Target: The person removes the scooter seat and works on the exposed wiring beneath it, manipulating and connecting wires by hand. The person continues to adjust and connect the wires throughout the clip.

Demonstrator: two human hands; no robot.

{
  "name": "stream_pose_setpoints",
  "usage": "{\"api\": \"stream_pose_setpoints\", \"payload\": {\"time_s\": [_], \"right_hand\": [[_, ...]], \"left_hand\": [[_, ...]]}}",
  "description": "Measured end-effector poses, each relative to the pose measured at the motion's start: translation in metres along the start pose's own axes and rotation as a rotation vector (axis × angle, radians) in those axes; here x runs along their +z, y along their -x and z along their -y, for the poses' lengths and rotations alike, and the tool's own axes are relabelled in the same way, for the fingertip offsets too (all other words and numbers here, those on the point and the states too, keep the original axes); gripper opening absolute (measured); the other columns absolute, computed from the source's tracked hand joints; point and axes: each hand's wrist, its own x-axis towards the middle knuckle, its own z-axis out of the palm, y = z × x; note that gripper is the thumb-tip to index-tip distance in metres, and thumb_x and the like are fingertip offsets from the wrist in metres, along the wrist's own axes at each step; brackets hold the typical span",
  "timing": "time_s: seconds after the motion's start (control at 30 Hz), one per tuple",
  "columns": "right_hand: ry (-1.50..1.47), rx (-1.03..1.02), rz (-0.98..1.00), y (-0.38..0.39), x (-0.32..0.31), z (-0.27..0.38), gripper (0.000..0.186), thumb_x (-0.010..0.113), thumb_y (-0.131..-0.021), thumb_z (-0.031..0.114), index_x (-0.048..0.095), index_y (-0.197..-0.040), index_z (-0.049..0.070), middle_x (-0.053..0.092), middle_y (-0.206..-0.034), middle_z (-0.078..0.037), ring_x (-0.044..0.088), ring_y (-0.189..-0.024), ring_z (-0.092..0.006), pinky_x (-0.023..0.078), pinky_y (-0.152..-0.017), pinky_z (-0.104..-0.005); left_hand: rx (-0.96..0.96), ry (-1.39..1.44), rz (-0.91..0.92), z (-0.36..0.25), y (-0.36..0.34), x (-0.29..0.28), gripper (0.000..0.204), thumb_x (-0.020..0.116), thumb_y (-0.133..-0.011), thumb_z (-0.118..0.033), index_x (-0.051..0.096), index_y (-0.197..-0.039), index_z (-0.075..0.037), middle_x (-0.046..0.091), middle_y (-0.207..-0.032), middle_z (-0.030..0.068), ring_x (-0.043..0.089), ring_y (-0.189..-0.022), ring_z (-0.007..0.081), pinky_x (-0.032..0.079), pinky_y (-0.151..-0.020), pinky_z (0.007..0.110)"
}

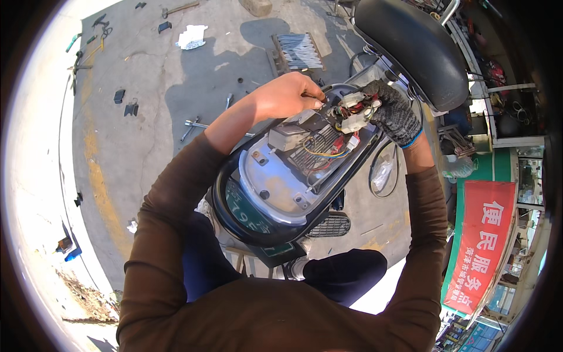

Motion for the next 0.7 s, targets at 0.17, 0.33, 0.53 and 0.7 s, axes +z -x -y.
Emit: {"api": "stream_pose_setpoints", "payload": {"time_s": [0.17,0.33,0.53,0.7], "right_hand": [[0.167,0.128,0.117,-0.001,-0.009,0.013,0.057,0.081,-0.077,0.008,0.058,-0.129,0.007,0.059,-0.125,-0.006,0.057,-0.116,-0.0181,0.046,-0.101,-0.0329],[0.203,0.315,0.289,-0.019,0.025,0.078,0.070,0.078,-0.083,0.028,0.049,-0.144,0.009,0.058,-0.131,-0.011,0.054,-0.122,-0.0212,0.042,-0.106,-0.0368],[0.540,0.543,0.286,-0.038,0.067,0.095,0.050,0.074,-0.085,0.038,0.063,-0.123,0.007,0.067,-0.115,-0.011,0.065,-0.104,-0.0208,0.051,-0.092,-0.0346],[0.719,0.755,0.300,-0.044,0.072,0.101,0.044,0.079,-0.081,0.030,0.065,-0.115,0.005,0.067,-0.104,-0.013,0.067,-0.096,-0.0232,0.053,-0.085,-0.0357]], "left_hand": [[0.114,0.011,0.012,0.010,-0.002,-0.002,0.025,0.065,-0.091,-0.013,0.070,-0.113,-0.001,0.065,-0.102,0.0131,0.063,-0.099,0.0265,0.048,-0.089,0.035],[0.098,0.033,0.018,0.012,-0.001,-0.002,0.025,0.065,-0.090,-0.013,0.069,-0.110,0.001,0.066,-0.105,0.0150,0.064,-0.100,0.0293,0.049,-0.089,0.037],[0.104,0.045,0.041,0.014,-0.003,-0.004,0.025,0.065,-0.090,-0.014,0.068,-0.108,0.003,0.068,-0.102,0.0171,0.065,-0.097,0.0298,0.049,-0.088,0.038],[0.160,0.041,0.025,0.020,-0.005,-0.001,0.024,0.065,-0.089,-0.013,0.068,-0.106,0.004,0.069,-0.100,0.0179,0.065,-0.096,0.0301,0.049,-0.087,0.038]]}}
